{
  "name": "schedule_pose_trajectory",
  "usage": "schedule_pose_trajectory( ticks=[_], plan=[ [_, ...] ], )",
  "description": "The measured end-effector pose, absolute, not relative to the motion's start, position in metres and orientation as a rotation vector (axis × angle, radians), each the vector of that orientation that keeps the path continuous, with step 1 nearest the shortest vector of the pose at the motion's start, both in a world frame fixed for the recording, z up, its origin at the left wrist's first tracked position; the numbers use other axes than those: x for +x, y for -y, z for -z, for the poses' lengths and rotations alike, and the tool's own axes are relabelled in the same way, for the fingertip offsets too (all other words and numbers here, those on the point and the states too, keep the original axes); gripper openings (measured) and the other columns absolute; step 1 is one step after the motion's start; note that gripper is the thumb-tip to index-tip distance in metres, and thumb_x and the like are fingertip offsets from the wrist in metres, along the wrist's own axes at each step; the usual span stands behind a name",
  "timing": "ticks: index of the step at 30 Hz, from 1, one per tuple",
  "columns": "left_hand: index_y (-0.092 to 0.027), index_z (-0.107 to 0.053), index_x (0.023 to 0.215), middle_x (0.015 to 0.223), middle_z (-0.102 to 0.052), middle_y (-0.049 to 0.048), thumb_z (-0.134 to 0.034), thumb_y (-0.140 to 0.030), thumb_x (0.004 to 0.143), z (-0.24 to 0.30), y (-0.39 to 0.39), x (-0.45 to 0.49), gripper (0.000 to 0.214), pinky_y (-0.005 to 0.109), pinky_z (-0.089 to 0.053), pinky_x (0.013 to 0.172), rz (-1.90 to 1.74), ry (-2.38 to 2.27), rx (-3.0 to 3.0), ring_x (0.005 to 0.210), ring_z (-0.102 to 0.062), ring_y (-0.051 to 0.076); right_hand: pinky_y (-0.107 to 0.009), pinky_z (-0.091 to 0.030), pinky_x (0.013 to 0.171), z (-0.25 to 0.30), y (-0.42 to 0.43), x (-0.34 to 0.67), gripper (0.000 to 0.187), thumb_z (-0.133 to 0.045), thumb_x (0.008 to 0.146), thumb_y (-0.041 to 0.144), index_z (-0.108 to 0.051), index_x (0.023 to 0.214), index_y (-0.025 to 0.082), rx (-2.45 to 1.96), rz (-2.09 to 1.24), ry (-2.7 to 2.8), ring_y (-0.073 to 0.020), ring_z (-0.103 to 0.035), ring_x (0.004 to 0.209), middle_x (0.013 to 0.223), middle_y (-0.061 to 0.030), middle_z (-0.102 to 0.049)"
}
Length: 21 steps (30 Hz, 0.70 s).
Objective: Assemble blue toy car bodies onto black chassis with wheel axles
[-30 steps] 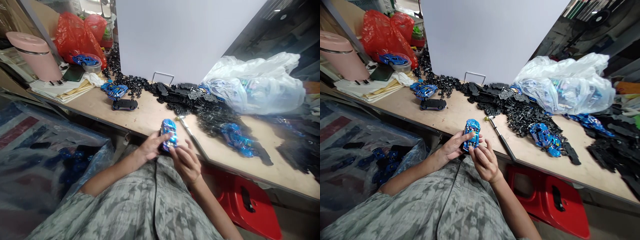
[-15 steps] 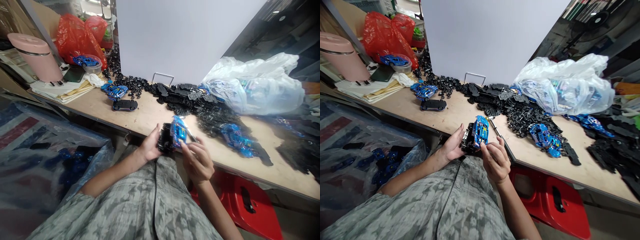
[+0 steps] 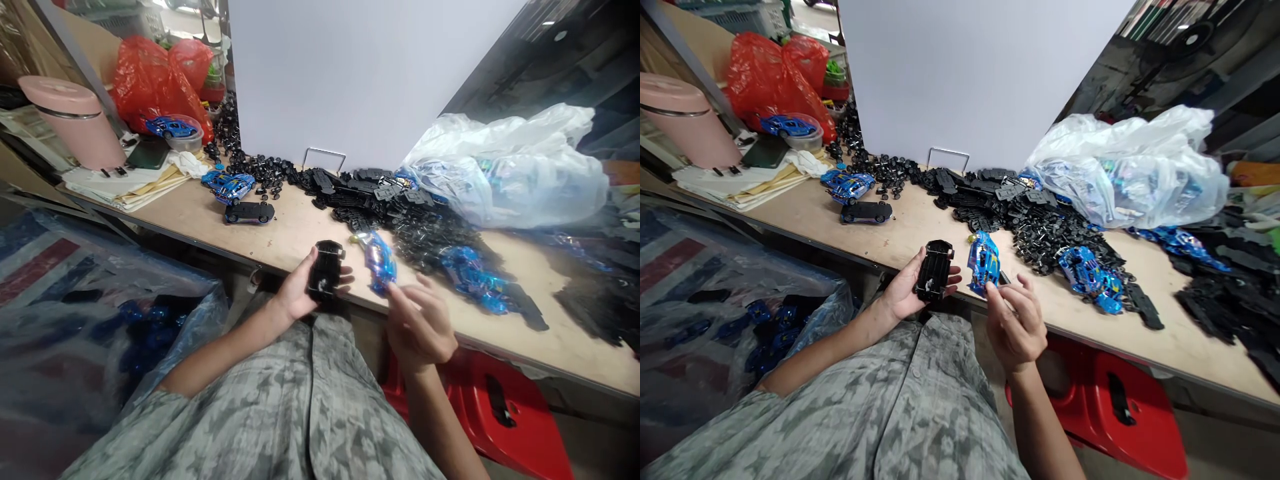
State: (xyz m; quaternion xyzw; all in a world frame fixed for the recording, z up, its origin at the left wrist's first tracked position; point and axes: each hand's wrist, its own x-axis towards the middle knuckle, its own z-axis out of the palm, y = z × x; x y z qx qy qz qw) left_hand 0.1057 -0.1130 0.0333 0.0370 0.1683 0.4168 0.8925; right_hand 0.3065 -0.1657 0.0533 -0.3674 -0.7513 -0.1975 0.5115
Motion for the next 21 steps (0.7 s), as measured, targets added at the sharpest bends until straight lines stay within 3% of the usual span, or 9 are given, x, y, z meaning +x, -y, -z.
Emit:
schedule_pose_trajectory(
  ticks=[4, 9, 14, 21],
  plan=[
    [-0.008, -0.065, 0.134, 0.106, -0.078, 0.0226, -0.032, -0.055, 0.107, -0.028, 0.1115, 0.1053, 0.063, 0.046, -0.058, 0.094, -0.859, -0.361, 0.071, 0.096, -0.078, 0.031, -0.053, -0.062, 0.098, -0.0534, 0.1634, 0.31, 0.058, -0.072, 0.085, -0.002, -0.07, 0.133, 0.031, -0.905, 0.447, 1.846, -0.0174, -0.07, 0.086, 0.094, -0.0026, -0.068],
    [-0.008, -0.065, 0.132, 0.099, -0.079, 0.0209, -0.035, -0.053, 0.107, -0.0299, 0.1105, 0.1057, 0.06, 0.041, -0.06, 0.083, -0.844, -0.417, 0.069, 0.086, -0.079, 0.029, -0.056, -0.06, 0.1, -0.0493, 0.1653, 0.3028, 0.059, -0.071, 0.084, -0.004, -0.069, 0.134, 0.029, -0.885, 0.409, 1.897, -0.0186, -0.07, 0.088, 0.094, -0.0034, -0.067],
    [-0.009, -0.065, 0.132, 0.103, -0.079, 0.0228, -0.035, -0.058, 0.106, -0.0324, 0.1109, 0.1052, 0.063, 0.044, -0.059, 0.086, -0.861, -0.413, 0.116, 0.089, -0.078, 0.031, -0.053, -0.062, 0.098, -0.053, 0.1611, 0.3034, 0.058, -0.069, 0.086, -0.002, -0.068, 0.134, 0.031, -0.9, 0.433, 1.878, -0.0172, -0.069, 0.085, 0.092, -0.0029, -0.067],
    [-0.007, -0.07, 0.121, 0.092, -0.079, 0.0193, -0.038, -0.059, 0.105, -0.0278, 0.1092, 0.1079, 0.063, 0.039, -0.06, 0.08, -0.85, -0.457, 0.168, 0.081, -0.078, 0.028, -0.053, -0.062, 0.098, -0.0503, 0.1609, 0.3045, 0.053, -0.068, 0.09, 0.003, -0.068, 0.134, 0.032, -0.915, 0.442, 1.855, -0.0176, -0.071, 0.084, 0.092, -0.0031, -0.069]
  ],
)
